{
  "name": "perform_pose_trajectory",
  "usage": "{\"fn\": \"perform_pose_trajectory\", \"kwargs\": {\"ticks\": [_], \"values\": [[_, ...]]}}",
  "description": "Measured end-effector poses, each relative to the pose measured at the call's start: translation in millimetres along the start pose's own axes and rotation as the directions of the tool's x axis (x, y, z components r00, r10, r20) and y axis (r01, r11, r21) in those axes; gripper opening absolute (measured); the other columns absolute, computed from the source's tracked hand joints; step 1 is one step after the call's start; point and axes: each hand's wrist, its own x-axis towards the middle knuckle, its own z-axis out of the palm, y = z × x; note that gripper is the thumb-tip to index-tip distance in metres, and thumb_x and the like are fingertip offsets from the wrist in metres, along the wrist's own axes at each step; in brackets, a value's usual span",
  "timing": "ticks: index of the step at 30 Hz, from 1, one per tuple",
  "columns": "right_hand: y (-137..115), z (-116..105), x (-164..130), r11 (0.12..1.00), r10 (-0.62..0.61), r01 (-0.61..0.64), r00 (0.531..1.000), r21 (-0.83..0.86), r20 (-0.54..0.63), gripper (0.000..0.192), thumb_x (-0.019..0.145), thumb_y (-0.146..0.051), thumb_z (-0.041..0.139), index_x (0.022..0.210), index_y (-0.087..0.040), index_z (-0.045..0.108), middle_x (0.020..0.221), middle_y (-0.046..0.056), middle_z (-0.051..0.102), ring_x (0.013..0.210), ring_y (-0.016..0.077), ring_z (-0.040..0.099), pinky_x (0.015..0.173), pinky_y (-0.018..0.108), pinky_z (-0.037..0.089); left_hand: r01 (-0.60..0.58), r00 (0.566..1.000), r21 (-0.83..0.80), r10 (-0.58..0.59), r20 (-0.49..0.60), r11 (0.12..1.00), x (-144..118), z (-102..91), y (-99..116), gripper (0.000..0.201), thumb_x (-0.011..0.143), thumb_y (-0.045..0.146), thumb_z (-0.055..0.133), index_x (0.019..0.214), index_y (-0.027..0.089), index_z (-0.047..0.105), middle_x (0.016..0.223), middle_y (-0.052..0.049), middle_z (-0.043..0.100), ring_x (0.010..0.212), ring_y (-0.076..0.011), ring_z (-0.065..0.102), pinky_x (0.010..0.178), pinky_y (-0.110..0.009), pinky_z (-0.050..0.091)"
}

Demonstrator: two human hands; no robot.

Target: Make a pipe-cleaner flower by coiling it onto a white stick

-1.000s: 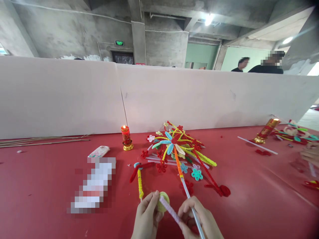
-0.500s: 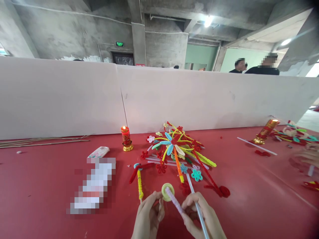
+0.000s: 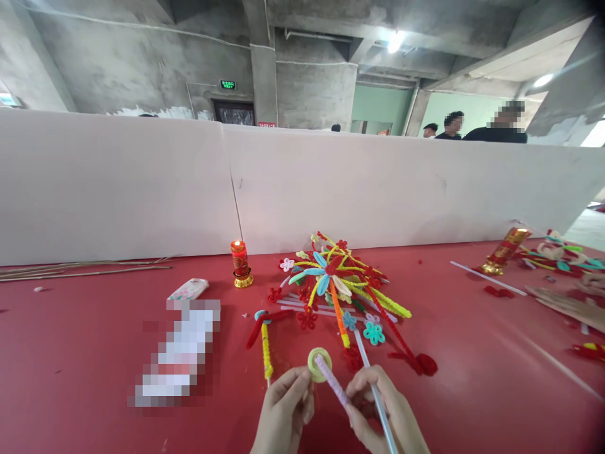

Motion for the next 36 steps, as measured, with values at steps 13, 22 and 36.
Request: {"fn": "perform_pose_trajectory", "kwargs": {"ticks": [13, 22, 36], "values": [[0.8, 2.6, -0.3, 0.998, -0.026, 0.025, 1.000, 0.060, 0.004, 0.017, 0.075, -0.015, 0.053, 0.078, -0.023, 0.039, 0.070, -0.003, 0.056, 0.055, 0.0098, 0.056, 0.049, 0.018, 0.045, -0.028, 1.000, 0.073, 0.027, 0.016, 0.997, 1.4, 1.6, -1.2, 0.032, 0.049, 0.037, 0.080, 0.069, 0.014, 0.070, 0.050, 0.004, 0.051, 0.037, -0.0004, 0.034, 0.040, -0.016, 0.023], [1.3, 1.6, -0.3, 0.999, -0.016, 0.015, 1.000, 0.039, 0.011, 0.017, 0.072, -0.013, 0.053, 0.077, -0.023, 0.039, 0.069, -0.003, 0.058, 0.054, 0.0102, 0.057, 0.051, 0.019, 0.046, -0.036, 0.999, 0.070, 0.035, 0.017, 0.997, 1.8, 1.5, -1.2, 0.031, 0.050, 0.039, 0.079, 0.065, 0.014, 0.068, 0.046, 0.006, 0.046, 0.037, -0.0006, 0.033, 0.040, -0.016, 0.021], [-1.6, 1.5, 0.7, 0.997, 0.039, -0.037, 0.999, -0.072, 0.024, 0.015, 0.071, -0.012, 0.052, 0.073, -0.021, 0.041, 0.066, -0.002, 0.058, 0.054, 0.0107, 0.057, 0.051, 0.019, 0.046, 0.023, 1.000, 0.031, -0.022, -0.005, 0.999, 0.8, 0.3, -0.8, 0.032, 0.050, 0.039, 0.079, 0.064, 0.014, 0.064, 0.045, 0.007, 0.044, 0.039, -0.0024, 0.033, 0.042, -0.017, 0.025]]}}
